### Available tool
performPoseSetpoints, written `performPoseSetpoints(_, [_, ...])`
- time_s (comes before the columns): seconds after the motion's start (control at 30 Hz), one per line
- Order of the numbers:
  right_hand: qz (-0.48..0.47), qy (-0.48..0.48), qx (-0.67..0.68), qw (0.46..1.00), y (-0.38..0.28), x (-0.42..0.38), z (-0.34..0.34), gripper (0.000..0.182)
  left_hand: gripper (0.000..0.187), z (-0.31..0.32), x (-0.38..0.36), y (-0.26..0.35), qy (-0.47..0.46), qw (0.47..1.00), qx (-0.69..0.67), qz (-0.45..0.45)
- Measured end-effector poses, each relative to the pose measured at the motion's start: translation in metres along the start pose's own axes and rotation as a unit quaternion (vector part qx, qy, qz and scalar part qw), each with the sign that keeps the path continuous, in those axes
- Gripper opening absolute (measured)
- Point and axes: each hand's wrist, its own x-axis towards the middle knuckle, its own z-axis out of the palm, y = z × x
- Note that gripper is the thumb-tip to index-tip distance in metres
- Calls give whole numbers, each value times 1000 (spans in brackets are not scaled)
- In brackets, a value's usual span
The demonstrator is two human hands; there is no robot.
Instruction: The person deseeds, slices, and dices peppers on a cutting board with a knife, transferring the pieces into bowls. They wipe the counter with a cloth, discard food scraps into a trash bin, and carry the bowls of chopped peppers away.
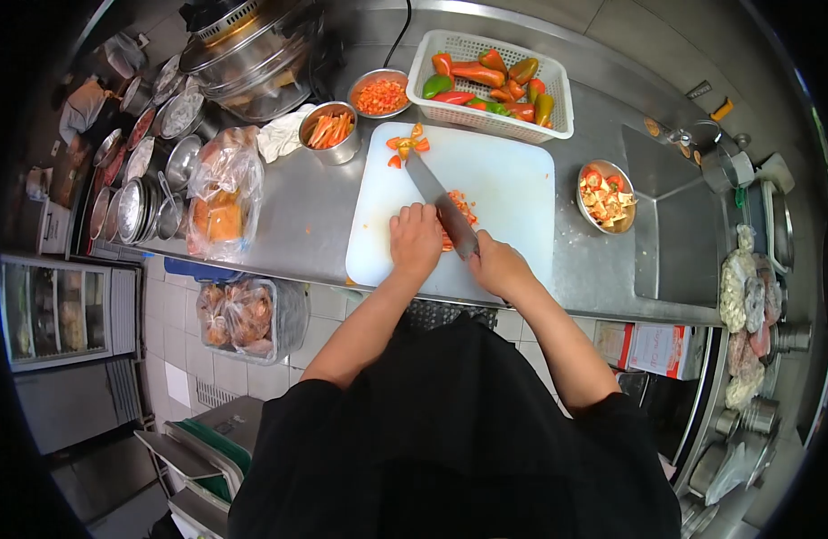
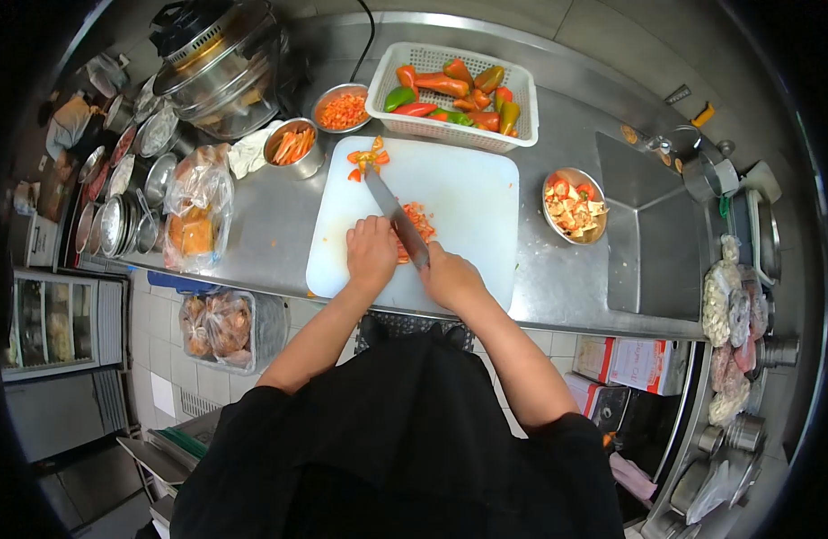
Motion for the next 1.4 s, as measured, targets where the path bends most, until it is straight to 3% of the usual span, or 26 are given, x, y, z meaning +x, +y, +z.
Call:
performPoseSetpoints(0.2, [-13,-49,-13,999,-13,-42,-34,29,12,1,-2,-2,2,1000,1,-6])
performPoseSetpoints(0.33, [-2,-13,38,999,-5,-18,19,30,14,-3,-2,-2,-13,1000,-2,3])
performPoseSetpoints(0.43, [25,13,45,999,-2,-8,19,31,10,-1,-4,-1,-4,1000,-4,5])
performPoseSetpoints(0.5, [29,-23,99,994,3,-8,3,33,9,-4,0,-1,-10,999,-30,-17])
performPoseSetpoints(0.63, [4,48,56,997,-2,-27,-4,31,9,-12,-2,-6,16,998,-62,-18])
performPoseSetpoints(0.8, [12,-14,6,1000,-19,-51,-27,24,7,-8,-5,-13,29,999,-34,10])
performPoseSetpoints(1.03, [10,-40,-1,999,-17,-37,12,27,7,-5,-7,-14,-1,1000,-29,7])
performPoseSetpoints(1.1, [1,11,26,1000,-11,-8,29,25,8,-3,-4,-14,0,999,-33,16])
performPoseSetpoints(1.33, [7,12,0,1000,-25,-16,-14,29,10,-4,-9,-16,10,999,-33,-3])
performPoseSetpoints(1.4, [9,-44,-7,999,-30,-38,-31,29,11,-4,-8,-14,11,999,-36,-10])
